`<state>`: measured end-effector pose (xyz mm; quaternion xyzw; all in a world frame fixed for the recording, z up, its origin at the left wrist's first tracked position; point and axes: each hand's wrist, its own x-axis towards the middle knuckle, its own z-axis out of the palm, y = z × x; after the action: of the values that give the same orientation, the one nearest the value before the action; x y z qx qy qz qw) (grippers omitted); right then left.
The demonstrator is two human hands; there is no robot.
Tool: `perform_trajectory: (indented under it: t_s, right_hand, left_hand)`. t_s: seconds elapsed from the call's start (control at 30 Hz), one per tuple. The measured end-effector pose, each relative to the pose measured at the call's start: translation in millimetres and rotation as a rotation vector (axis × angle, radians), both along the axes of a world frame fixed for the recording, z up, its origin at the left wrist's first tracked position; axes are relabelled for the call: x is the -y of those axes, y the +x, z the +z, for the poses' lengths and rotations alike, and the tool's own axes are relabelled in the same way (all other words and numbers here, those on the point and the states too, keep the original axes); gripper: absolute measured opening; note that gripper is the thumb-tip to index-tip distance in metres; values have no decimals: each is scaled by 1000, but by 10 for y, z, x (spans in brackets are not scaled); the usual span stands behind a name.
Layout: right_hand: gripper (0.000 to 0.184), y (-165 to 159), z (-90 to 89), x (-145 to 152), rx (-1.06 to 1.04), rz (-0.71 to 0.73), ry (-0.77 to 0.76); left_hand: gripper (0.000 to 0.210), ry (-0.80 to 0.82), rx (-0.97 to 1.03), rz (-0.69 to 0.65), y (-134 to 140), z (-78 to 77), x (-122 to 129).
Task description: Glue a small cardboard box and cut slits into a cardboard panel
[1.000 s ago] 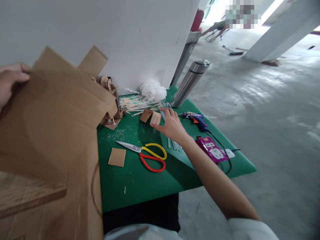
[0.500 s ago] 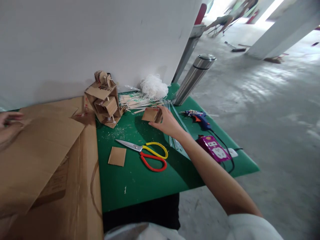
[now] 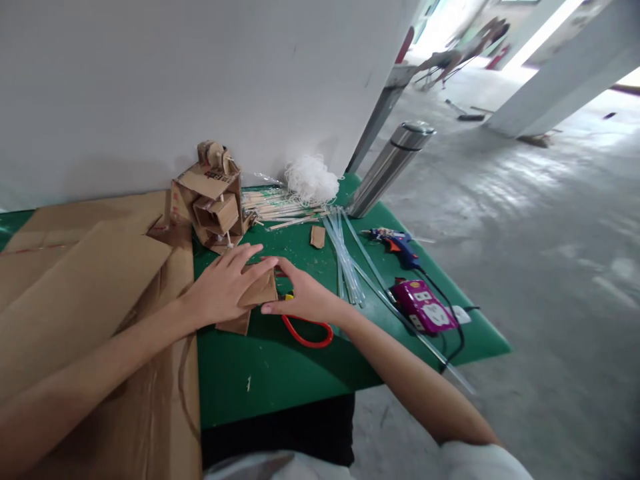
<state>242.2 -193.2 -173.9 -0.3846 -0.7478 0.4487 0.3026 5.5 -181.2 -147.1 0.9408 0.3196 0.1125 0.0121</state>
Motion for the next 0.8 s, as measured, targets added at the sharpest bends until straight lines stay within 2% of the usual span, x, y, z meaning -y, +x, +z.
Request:
perform_trajectory:
  t_s: [0.17,0.37,0.43,0.47,0.53,0.6,0.67,0.8]
  right_hand:
    - [94,46,-147,-3,58,-29,-21]
    - [116,175,-243,84,192,14,-6]
    - [114,349,-200,113,213,10,47]
    - [105,483,-164,115,234,-25,81]
    - [71,848,-79,79,331,-231,157]
    - [51,1302,-12,-9,571,-553,225]
    - [48,1765,-3,-133,925,-781,151]
    - [54,2413,-197,-398,1074,-888,-42]
  left_hand:
    - [62,-197,122,-114,-44,-175,-116]
    - [70,-178,153,-222,-69,-303,-110]
    - [69,-160,163,-241,-78,-319,-95]
    - [68,-156,166,-239,-83,-324,-87]
    - [66,-158,168,-225,-95,-334,-74]
    - [64,-160,173,-212,-104,-350,-66]
    - [60,-149,172,-206,-106,-366,-61]
    - [54,-97,141,-193,-95,-364,-49]
